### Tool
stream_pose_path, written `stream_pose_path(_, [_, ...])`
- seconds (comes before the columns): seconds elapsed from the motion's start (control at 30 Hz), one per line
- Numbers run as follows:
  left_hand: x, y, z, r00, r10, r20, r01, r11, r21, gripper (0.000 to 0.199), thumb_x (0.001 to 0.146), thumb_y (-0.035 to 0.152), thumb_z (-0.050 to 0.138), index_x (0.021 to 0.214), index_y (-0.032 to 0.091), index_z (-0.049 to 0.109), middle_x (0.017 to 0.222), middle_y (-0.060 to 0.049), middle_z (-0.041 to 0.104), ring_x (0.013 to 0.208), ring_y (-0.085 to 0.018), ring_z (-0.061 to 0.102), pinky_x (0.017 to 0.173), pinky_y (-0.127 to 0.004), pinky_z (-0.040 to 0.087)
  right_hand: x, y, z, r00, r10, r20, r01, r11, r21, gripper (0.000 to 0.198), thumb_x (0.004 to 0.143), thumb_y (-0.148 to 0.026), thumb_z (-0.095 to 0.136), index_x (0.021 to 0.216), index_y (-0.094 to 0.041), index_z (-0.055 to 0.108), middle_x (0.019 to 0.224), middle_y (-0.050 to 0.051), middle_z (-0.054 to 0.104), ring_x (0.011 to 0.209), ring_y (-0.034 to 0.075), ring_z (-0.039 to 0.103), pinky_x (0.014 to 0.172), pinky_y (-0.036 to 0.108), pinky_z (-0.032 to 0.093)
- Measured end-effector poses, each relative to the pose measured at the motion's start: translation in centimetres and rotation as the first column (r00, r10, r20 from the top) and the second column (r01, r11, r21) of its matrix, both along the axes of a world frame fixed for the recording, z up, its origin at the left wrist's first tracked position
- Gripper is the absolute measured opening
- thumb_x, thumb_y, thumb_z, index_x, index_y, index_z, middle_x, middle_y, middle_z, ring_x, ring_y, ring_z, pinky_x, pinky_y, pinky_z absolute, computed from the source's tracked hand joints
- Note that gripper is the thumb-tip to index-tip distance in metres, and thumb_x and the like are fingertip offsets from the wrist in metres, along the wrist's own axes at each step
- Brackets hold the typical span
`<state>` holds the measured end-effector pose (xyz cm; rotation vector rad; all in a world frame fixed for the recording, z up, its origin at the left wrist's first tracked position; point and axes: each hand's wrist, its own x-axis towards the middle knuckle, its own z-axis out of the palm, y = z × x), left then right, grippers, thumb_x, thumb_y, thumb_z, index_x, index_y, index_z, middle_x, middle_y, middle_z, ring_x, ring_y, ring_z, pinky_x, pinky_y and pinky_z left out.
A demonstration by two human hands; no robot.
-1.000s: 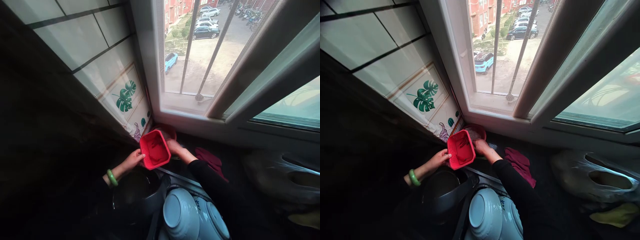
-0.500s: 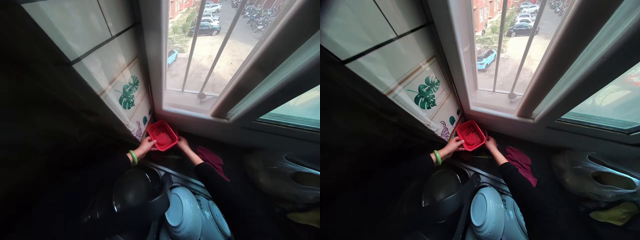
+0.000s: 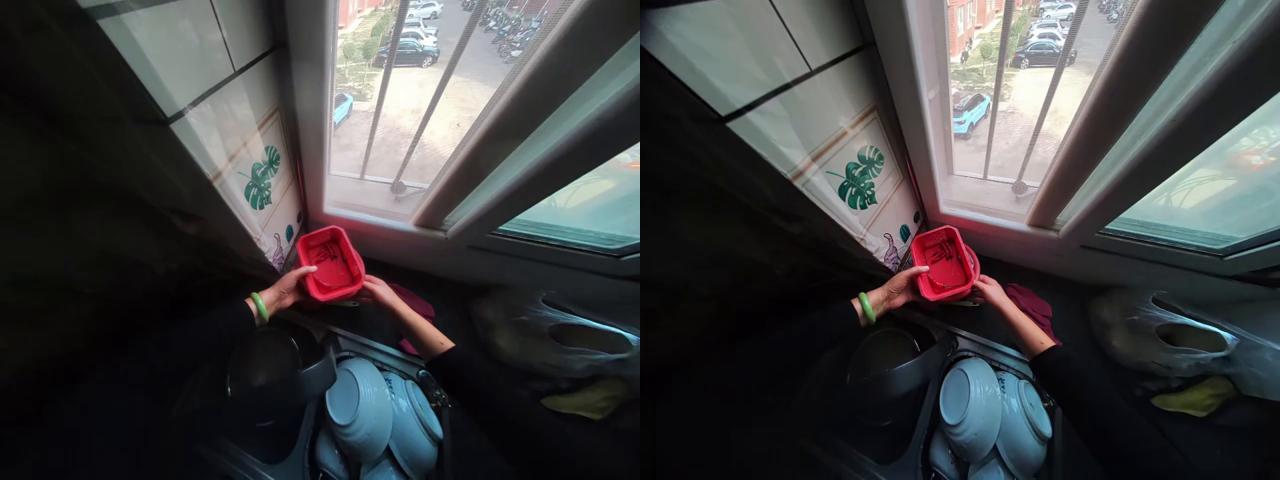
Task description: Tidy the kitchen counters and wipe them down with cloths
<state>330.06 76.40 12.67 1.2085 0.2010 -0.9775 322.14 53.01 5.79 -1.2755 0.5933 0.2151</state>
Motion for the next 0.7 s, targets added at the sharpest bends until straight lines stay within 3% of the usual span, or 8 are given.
stream_pose_path(0.1, [-0.6, 0.5, 0.3, 1.0, -0.009, 0.017, 0.009, 0.999, 0.046, 0.038, 0.077, 0.025, 0.074, 0.111, 0.012, 0.068, 0.093, -0.013, 0.079, 0.074, -0.025, 0.075, 0.07, -0.039, 0.063, -1.7, 0.5, 1.9, 0.995, 0.075, -0.063, -0.067, 0.991, 0.115, 0.028, 0.088, -0.045, 0.065, 0.101, -0.02, 0.07, 0.099, 0.009, 0.077, 0.088, 0.025, 0.076, 0.076, 0.037, 0.063])
stream_pose_path(0.17, [-1.2, 0.6, 0.4, 0.998, -0.03, 0.062, 0.024, 0.995, 0.092, 0.038, 0.073, 0.02, 0.073, 0.11, 0.014, 0.066, 0.087, -0.01, 0.078, 0.068, -0.023, 0.074, 0.067, -0.038, 0.063, -3.0, 0.7, 3.1, 0.993, 0.1, -0.068, -0.092, 0.99, 0.11, 0.041, 0.092, -0.057, 0.058, 0.109, -0.022, 0.07, 0.108, 0.01, 0.076, 0.09, 0.025, 0.076, 0.076, 0.036, 0.062])
stream_pose_path(0.27, [-2.4, -0.2, 0.9, 0.985, -0.082, 0.152, 0.058, 0.987, 0.152, 0.046, 0.068, 0.016, 0.073, 0.113, 0.018, 0.062, 0.081, -0.005, 0.075, 0.061, -0.019, 0.07, 0.063, -0.034, 0.062, -5.1, 0.4, 4.7, 0.995, 0.072, -0.074, -0.066, 0.994, 0.082, 0.057, 0.09, -0.07, 0.056, 0.116, -0.021, 0.069, 0.104, 0.012, 0.077, 0.082, 0.025, 0.075, 0.07, 0.036, 0.063])
stream_pose_path(0.4, [-4.0, -3.2, 2.4, 0.968, -0.126, 0.219, 0.081, 0.975, 0.206, 0.058, 0.064, 0.012, 0.071, 0.119, 0.022, 0.057, 0.082, -0.001, 0.072, 0.063, -0.018, 0.068, 0.06, -0.03, 0.059, -8.3, -1.2, 6.5, 0.999, 0.011, -0.047, -0.006, 0.993, 0.116, 0.065, 0.085, -0.078, 0.057, 0.111, -0.02, 0.068, 0.1, 0.014, 0.076, 0.083, 0.027, 0.074, 0.066, 0.038, 0.064])
stream_pose_path(0.53, [-5.6, -7.0, 3.7, 0.943, -0.184, 0.279, 0.141, 0.976, 0.166, 0.058, 0.062, 0.01, 0.073, 0.117, 0.021, 0.058, 0.088, -0.003, 0.071, 0.068, -0.018, 0.068, 0.062, -0.029, 0.058, -11.5, -3.0, 7.5, 0.998, -0.057, -0.027, 0.06, 0.992, 0.114, 0.055, 0.088, -0.071, 0.061, 0.107, -0.02, 0.067, 0.101, 0.013, 0.075, 0.088, 0.025, 0.074, 0.067, 0.036, 0.065])
stream_pose_path(0.6, [-6.4, -9.1, 4.2, 0.932, -0.236, 0.274, 0.197, 0.967, 0.162, 0.06, 0.063, 0.012, 0.076, 0.119, 0.022, 0.058, 0.093, -0.004, 0.071, 0.068, -0.018, 0.068, 0.064, -0.03, 0.059, -13.0, -3.9, 7.7, 0.984, -0.174, -0.038, 0.177, 0.982, 0.072, 0.046, 0.09, -0.064, 0.062, 0.104, -0.02, 0.065, 0.094, 0.01, 0.074, 0.085, 0.023, 0.073, 0.068, 0.035, 0.065])
stream_pose_path(0.7, [-7.8, -12.7, 5.3, 0.901, -0.309, 0.304, 0.279, 0.95, 0.136, 0.066, 0.064, 0.015, 0.081, 0.125, 0.023, 0.057, 0.098, -0.004, 0.073, 0.068, -0.016, 0.068, 0.068, -0.03, 0.058, -15.4, -5.8, 7.4, 0.927, -0.374, -0.023, 0.373, 0.927, -0.023, 0.03, 0.087, -0.048, 0.068, 0.097, -0.02, 0.061, 0.088, 0.005, 0.071, 0.078, 0.019, 0.071, 0.068, 0.033, 0.065])
